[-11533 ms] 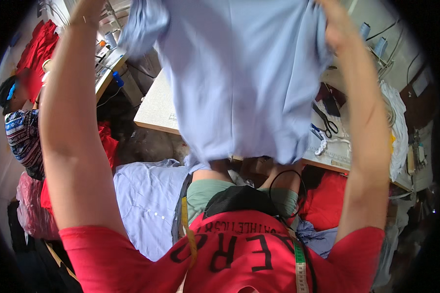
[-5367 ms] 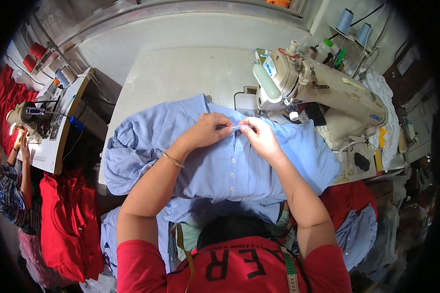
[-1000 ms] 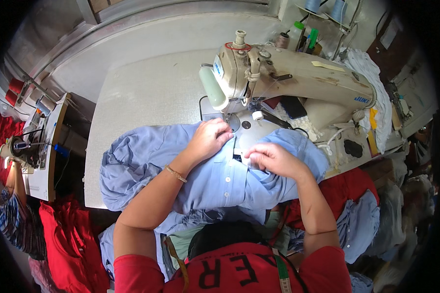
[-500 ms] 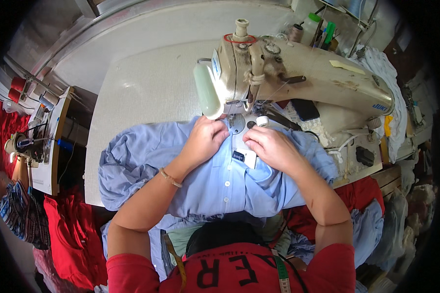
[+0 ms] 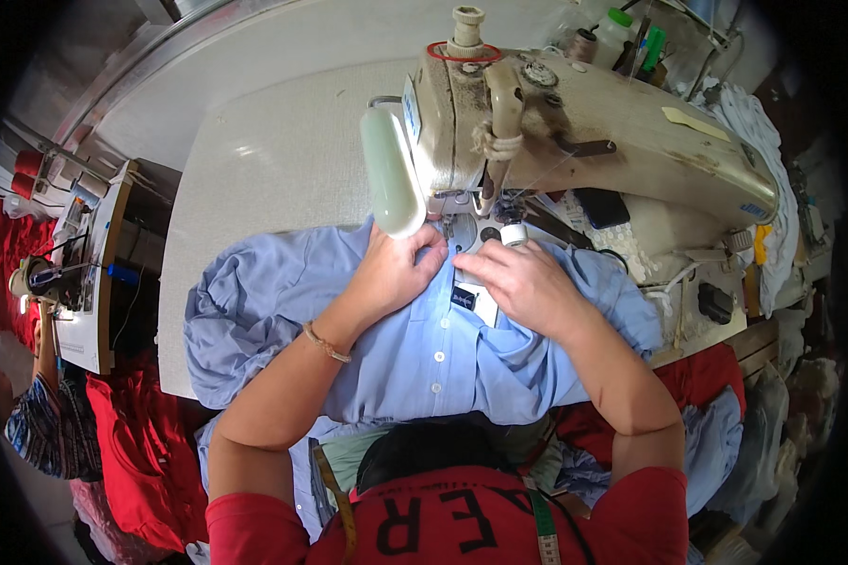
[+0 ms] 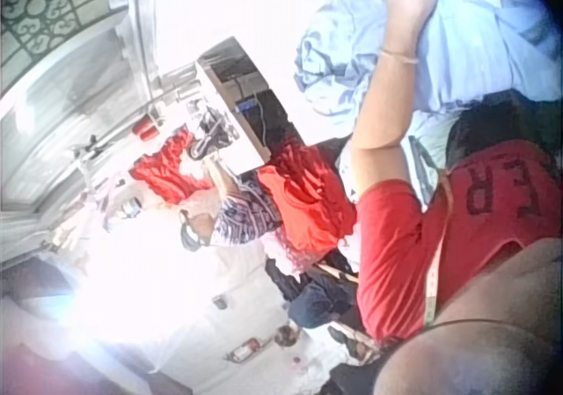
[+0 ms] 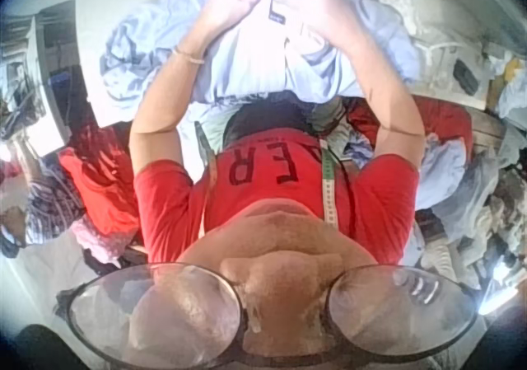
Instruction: The person aligns and sews a label onto the collar of a light blue button-down shirt using a sewing machine, then uses shears to trim the thread.
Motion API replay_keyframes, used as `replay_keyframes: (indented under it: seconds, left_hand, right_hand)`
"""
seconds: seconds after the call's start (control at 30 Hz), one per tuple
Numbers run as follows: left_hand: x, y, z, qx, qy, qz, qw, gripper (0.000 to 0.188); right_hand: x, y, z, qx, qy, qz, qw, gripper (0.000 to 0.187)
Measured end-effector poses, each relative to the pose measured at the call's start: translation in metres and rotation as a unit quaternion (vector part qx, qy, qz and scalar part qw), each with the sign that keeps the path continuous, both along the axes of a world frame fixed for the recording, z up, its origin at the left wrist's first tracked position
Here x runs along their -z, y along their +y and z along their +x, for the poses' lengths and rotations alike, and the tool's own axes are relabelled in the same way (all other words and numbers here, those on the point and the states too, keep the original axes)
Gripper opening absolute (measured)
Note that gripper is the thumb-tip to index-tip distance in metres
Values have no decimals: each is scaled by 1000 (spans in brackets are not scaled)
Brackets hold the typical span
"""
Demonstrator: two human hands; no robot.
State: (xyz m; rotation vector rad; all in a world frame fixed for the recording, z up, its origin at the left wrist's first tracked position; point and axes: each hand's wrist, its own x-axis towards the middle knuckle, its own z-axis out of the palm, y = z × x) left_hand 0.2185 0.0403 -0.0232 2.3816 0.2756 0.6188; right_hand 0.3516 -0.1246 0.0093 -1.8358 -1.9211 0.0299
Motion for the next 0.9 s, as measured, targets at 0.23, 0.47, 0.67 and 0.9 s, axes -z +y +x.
replay_keyframes:
  seconds: [0.23,0.47,0.67,0.9]
  left_hand:
    - [-2,-4,0,-19,33,-24,999,11]
    - [-2,-2,4,-42,31,-79,996,13]
    - [-5,0,6,-44,47,-89,994,13]
    - [-1,3,5,-41,42,-74,996,12]
  right_hand:
    - [4,-1,-3,-11,-62,-38,997,31]
    - [7,2,-5,-15,-61,-21,998,32]
    - [14,2,-5,-20,-83,3,996,30]
    - [12,4,-4,-12,-36,-11,999,32]
